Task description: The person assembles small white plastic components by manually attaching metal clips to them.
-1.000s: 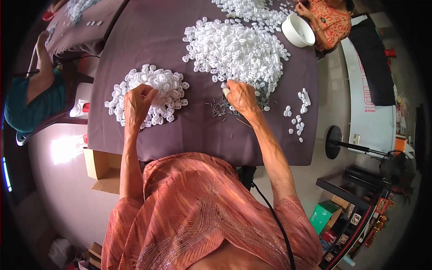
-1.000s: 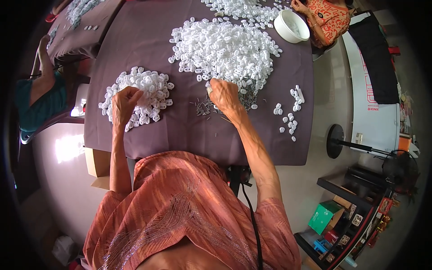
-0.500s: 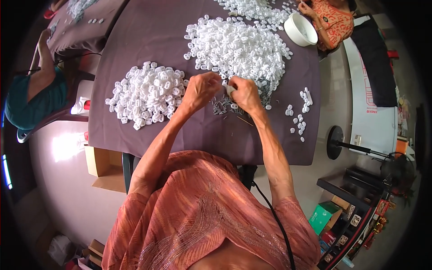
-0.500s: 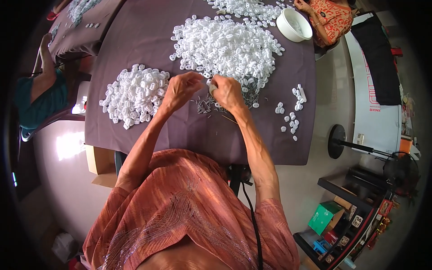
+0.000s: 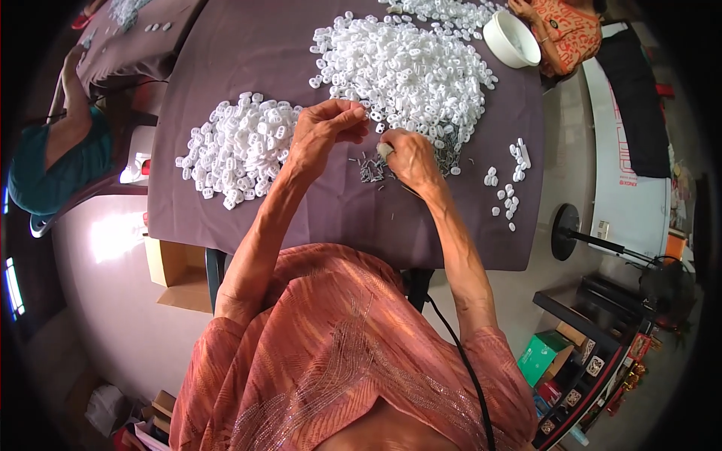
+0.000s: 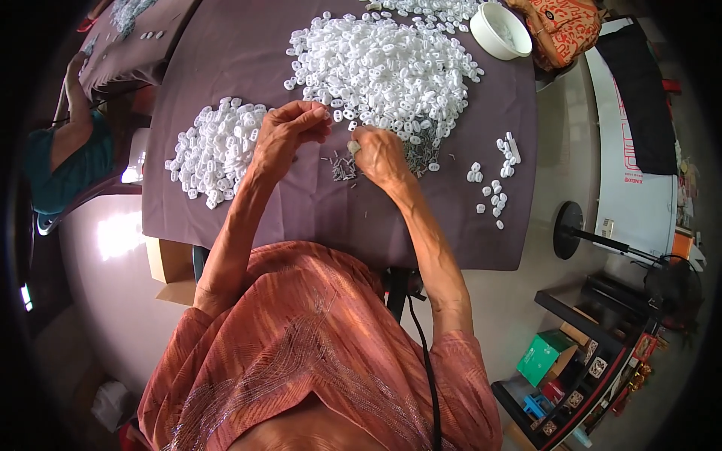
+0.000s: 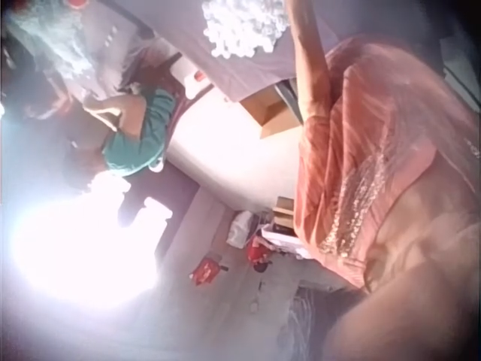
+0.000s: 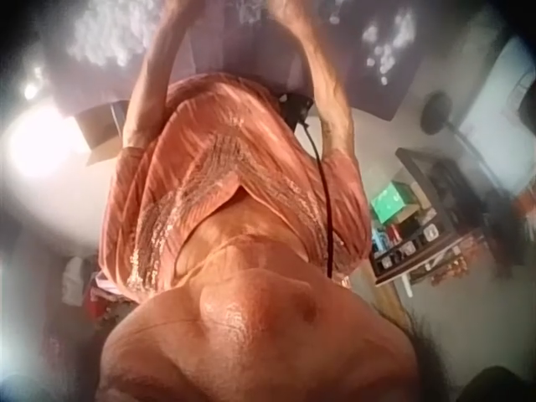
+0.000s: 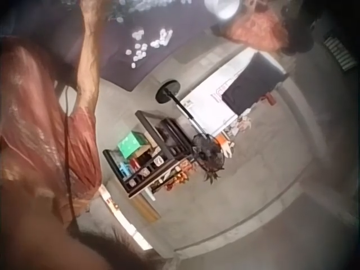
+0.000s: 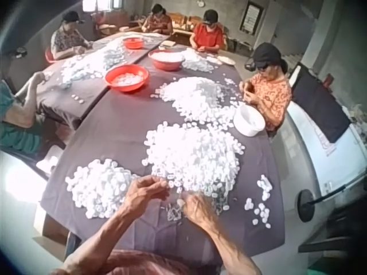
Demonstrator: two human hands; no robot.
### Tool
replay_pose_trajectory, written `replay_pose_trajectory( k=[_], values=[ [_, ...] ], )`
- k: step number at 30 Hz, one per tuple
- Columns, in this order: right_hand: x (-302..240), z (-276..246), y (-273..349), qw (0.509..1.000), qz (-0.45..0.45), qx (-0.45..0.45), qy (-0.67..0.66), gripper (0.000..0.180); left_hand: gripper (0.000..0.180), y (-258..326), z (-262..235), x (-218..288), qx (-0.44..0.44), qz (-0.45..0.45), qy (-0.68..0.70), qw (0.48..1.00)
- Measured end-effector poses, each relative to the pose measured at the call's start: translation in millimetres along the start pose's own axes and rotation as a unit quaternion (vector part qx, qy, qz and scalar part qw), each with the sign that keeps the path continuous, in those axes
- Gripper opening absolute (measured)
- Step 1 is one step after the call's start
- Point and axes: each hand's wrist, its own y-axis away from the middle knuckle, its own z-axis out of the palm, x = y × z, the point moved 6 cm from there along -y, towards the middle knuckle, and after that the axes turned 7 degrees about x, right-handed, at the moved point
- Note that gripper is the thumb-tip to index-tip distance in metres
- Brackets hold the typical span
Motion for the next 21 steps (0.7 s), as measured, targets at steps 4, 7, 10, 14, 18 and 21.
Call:
replay_pose_trajectory(
  k=[4,7,10,14,18,21],
  values=[
    [-14,6,-3,0.999,-0.034,0.006,0.027,0.003,0.012,4,-3,3,0.006,0.009,0.018,1.0],
    [-17,11,1,0.996,-0.064,0.022,0.053,0.007,0.011,7,0,11,0.008,0.019,0.024,0.999],
    [-21,8,1,0.99,-0.11,0.026,0.088,0.006,0.011,9,1,17,0.013,0.03,0.026,0.999],
    [-9,-37,-14,0.944,0.177,0.023,-0.279,0.007,0.014,13,24,39,0.001,0.04,0.063,0.997],
    [-31,-100,-39,0.856,0.015,0.162,-0.49,0.008,0.015,14,53,57,-0.027,0.074,0.135,0.988],
    [-44,-119,-47,0.845,-0.039,0.21,-0.49,0.008,0.016,21,72,67,-0.047,0.072,0.171,0.982]
  ],
)
